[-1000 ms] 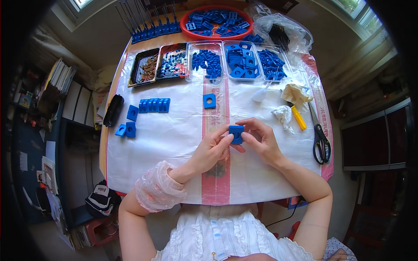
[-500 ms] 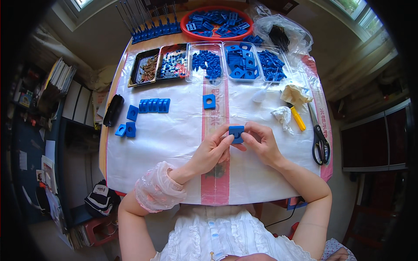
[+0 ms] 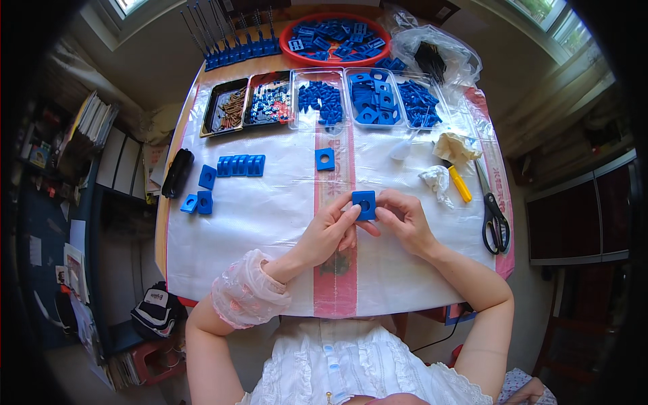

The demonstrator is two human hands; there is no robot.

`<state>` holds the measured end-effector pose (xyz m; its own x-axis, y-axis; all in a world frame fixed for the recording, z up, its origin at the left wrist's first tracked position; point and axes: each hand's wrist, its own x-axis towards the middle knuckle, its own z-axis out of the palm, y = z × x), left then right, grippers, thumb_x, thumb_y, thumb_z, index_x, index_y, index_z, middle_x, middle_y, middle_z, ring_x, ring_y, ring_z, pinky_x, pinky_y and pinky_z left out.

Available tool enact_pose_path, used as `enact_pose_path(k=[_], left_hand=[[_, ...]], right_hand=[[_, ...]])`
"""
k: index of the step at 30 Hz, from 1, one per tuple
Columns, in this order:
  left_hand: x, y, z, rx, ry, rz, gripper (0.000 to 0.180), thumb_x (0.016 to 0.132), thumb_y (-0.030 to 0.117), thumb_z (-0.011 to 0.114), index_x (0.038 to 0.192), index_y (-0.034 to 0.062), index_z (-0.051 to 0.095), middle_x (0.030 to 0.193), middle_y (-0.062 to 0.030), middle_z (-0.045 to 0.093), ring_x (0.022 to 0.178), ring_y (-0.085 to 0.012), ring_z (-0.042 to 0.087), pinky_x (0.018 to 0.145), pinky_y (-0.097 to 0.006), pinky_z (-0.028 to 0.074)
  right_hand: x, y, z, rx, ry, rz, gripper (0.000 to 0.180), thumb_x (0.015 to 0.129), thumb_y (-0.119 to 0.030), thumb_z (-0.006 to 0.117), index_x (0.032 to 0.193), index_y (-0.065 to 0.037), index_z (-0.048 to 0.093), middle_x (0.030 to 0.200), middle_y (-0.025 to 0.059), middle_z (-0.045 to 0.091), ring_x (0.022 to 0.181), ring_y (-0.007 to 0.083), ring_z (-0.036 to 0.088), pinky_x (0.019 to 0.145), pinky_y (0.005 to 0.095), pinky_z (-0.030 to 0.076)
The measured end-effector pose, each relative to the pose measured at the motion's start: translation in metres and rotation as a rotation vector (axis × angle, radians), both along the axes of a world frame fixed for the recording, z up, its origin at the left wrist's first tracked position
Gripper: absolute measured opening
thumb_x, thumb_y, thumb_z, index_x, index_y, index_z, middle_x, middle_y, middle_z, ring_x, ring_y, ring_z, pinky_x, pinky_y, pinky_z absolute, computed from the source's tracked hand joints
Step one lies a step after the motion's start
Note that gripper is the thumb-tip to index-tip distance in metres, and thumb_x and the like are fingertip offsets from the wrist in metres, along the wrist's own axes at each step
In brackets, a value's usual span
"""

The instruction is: Gluing small white circular inserts into blue plastic rectangular housings at a workstation.

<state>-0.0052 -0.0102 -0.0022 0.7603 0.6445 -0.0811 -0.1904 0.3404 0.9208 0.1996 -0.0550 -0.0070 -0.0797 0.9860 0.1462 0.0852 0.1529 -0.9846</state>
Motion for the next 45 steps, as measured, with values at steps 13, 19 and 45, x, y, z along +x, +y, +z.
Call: enact_pose_path(k=[13, 19, 45], left_hand=[[0.001, -0.002, 0.004, 0.063, 0.046, -0.017, 0.034, 0.108, 0.021, 0.035, 0.137, 0.0048, 0.043, 0.090, -0.0146, 0.071, 0.045, 0.0008, 0.042, 0.050, -0.016, 0.043], [0.001, -0.003, 0.006, 0.057, 0.074, -0.042, 0.035, 0.108, 0.021, 0.037, 0.137, 0.0047, 0.045, 0.091, -0.0134, 0.071, 0.046, 0.0001, 0.044, 0.051, -0.017, 0.046], [0.000, -0.001, 0.009, 0.043, 0.097, 0.021, 0.024, 0.108, 0.018, 0.038, 0.129, 0.0057, 0.037, 0.085, -0.0172, 0.071, 0.045, -0.0042, 0.052, 0.049, -0.019, 0.048]], right_hand=[[0.001, 0.000, 0.000, -0.020, -0.010, 0.009, 0.011, 0.090, -0.006, 0.061, 0.089, 0.005, 0.063, 0.080, 0.0083, 0.057, 0.076, 0.0148, 0.056, 0.069, 0.0286, 0.045], [0.003, 0.000, -0.006, 0.026, -0.118, -0.011, 0.015, 0.092, -0.007, 0.060, 0.087, 0.006, 0.061, 0.080, 0.0068, 0.056, 0.075, 0.0131, 0.055, 0.067, 0.0272, 0.044], [-0.001, 0.001, 0.000, 0.047, -0.157, -0.044, 0.010, 0.088, -0.006, 0.063, 0.087, 0.004, 0.061, 0.078, 0.0108, 0.059, 0.075, 0.0225, 0.055, 0.070, 0.0354, 0.043]])
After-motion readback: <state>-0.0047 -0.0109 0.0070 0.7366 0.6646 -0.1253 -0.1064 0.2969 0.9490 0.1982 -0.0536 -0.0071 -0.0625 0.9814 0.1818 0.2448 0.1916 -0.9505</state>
